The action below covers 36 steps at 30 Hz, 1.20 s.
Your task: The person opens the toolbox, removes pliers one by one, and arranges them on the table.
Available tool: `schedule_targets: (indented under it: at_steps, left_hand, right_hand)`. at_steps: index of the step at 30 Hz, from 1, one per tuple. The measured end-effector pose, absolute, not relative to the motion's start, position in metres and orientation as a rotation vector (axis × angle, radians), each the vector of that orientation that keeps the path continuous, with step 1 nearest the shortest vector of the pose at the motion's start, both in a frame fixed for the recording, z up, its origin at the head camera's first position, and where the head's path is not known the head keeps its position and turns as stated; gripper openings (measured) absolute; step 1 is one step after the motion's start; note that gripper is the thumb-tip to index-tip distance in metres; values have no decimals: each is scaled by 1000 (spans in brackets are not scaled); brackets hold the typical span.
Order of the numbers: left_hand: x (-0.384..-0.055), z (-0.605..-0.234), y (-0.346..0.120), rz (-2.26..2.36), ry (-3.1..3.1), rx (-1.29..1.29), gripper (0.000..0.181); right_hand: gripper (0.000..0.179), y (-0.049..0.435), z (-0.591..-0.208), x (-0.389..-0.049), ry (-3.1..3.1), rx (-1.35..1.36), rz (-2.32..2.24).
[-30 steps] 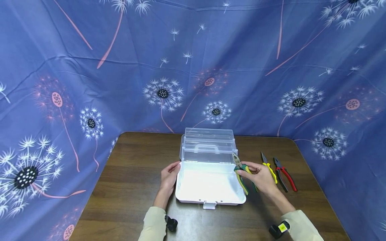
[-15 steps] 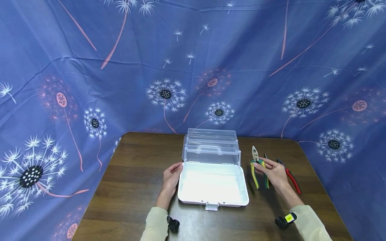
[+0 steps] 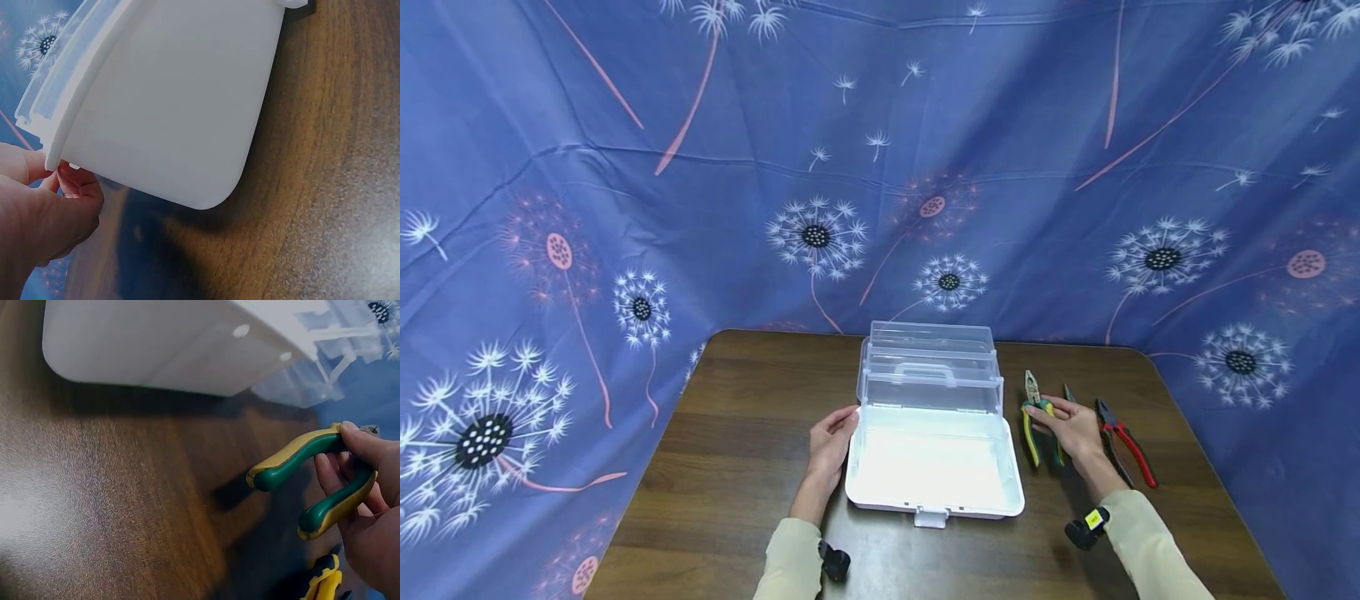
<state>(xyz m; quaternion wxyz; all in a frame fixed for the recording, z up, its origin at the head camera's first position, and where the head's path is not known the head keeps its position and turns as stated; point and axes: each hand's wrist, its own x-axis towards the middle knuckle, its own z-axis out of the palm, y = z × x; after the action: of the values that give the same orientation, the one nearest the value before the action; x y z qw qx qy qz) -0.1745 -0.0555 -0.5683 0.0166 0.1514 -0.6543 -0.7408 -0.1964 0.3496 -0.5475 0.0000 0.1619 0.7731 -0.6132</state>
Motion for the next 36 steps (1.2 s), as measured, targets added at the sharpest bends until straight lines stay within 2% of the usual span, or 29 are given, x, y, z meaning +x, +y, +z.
schedule_targets:
  at_steps: [12,22,36]
  left_hand:
    - [-175,-568,-56,-2298,-2053,471,30]
    - [-175,-571,-57,-2280,-2060,463,30]
    - [-173,-564,-54,-2236,-2061,494,29]
  right_hand:
    - [58,343,-574,-204,2479,622,-1765]
    - [51,338,-570,-202,2912,563,-1210]
    - [38,344,-565,-193,2958,472,-1200]
